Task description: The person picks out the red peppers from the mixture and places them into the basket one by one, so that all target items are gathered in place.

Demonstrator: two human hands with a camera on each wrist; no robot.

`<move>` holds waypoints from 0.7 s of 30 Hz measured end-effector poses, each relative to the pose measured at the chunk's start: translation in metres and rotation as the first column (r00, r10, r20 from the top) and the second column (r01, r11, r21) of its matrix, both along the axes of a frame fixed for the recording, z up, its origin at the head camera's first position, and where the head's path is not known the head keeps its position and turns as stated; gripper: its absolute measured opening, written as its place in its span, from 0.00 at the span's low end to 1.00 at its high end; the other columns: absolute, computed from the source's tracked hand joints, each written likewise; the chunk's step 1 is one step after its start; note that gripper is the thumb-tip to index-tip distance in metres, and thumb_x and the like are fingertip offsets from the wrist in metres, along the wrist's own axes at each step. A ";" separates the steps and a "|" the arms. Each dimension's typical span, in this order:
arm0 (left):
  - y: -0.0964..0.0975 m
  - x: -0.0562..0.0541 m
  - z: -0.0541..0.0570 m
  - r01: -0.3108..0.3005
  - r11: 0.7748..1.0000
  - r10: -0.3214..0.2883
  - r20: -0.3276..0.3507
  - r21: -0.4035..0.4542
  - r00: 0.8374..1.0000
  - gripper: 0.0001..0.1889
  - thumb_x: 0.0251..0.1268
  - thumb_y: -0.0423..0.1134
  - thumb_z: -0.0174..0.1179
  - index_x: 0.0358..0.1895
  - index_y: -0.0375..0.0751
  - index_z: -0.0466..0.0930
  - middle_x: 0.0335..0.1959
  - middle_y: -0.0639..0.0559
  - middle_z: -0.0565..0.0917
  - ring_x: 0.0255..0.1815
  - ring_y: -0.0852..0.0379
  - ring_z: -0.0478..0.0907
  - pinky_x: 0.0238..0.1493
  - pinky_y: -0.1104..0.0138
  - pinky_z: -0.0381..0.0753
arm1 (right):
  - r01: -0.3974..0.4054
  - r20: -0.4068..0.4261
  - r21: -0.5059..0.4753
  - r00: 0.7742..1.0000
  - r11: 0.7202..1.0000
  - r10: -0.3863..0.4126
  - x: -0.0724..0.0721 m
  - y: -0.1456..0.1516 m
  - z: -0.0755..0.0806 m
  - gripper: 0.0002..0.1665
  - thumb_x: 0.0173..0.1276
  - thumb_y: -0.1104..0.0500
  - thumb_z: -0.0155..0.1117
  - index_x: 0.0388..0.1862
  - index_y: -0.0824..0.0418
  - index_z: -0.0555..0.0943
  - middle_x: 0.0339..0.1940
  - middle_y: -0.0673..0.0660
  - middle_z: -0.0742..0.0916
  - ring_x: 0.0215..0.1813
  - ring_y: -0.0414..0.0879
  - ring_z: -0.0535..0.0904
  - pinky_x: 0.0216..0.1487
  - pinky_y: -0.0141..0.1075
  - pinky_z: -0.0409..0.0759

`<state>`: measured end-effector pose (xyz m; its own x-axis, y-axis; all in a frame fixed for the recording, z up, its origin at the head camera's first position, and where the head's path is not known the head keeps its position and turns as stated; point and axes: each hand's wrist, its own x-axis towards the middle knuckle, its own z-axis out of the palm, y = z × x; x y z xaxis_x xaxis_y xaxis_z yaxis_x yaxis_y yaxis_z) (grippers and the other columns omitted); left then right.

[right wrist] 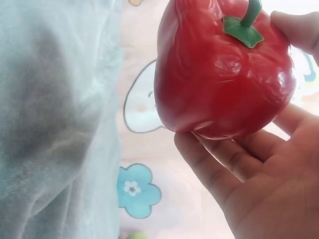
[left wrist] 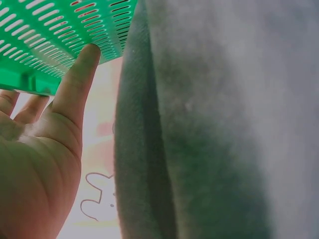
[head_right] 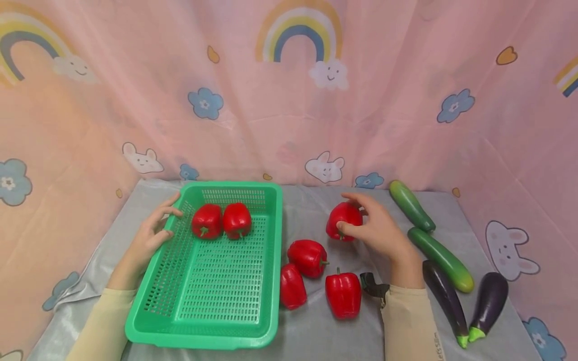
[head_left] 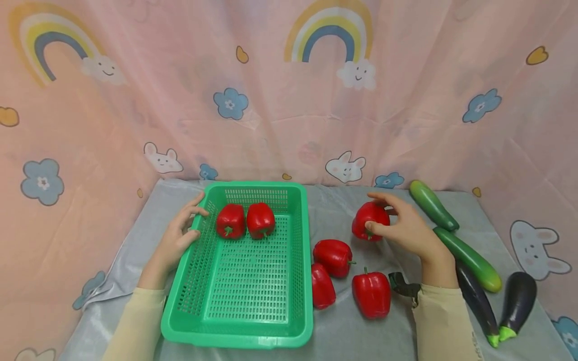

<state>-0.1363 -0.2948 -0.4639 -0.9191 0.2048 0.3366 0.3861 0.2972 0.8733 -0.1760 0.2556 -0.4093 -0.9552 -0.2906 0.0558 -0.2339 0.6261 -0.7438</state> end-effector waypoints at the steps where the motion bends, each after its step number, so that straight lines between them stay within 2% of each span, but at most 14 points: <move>1: 0.000 0.000 0.000 0.000 1.000 0.000 0.000 0.000 1.000 0.22 0.61 0.15 0.49 0.58 0.29 0.76 0.89 0.41 0.57 0.90 0.40 0.46 0.80 0.31 0.46 | -0.001 -0.006 -0.001 1.000 1.000 0.001 0.001 -0.001 0.001 0.49 0.67 0.48 0.80 0.82 0.58 0.71 0.73 0.66 0.78 0.72 0.66 0.71 0.57 0.66 0.84; 14: -0.001 0.001 0.001 0.003 1.000 -0.003 0.000 -0.008 1.000 0.22 0.61 0.15 0.50 0.58 0.29 0.77 0.89 0.38 0.56 0.90 0.39 0.46 0.78 0.27 0.45 | -0.014 -0.059 -0.010 0.998 1.000 0.013 0.011 -0.013 0.020 0.48 0.65 0.50 0.82 0.81 0.56 0.73 0.70 0.64 0.80 0.69 0.65 0.73 0.50 0.61 0.88; 21: 0.000 0.001 0.002 0.002 1.000 -0.002 0.007 -0.017 1.000 0.21 0.63 0.17 0.49 0.59 0.30 0.76 0.89 0.41 0.56 0.90 0.40 0.46 0.80 0.31 0.47 | -0.050 -0.104 0.009 0.993 0.999 0.051 0.014 -0.021 0.024 0.46 0.65 0.50 0.81 0.80 0.55 0.74 0.68 0.61 0.82 0.66 0.60 0.76 0.52 0.58 0.86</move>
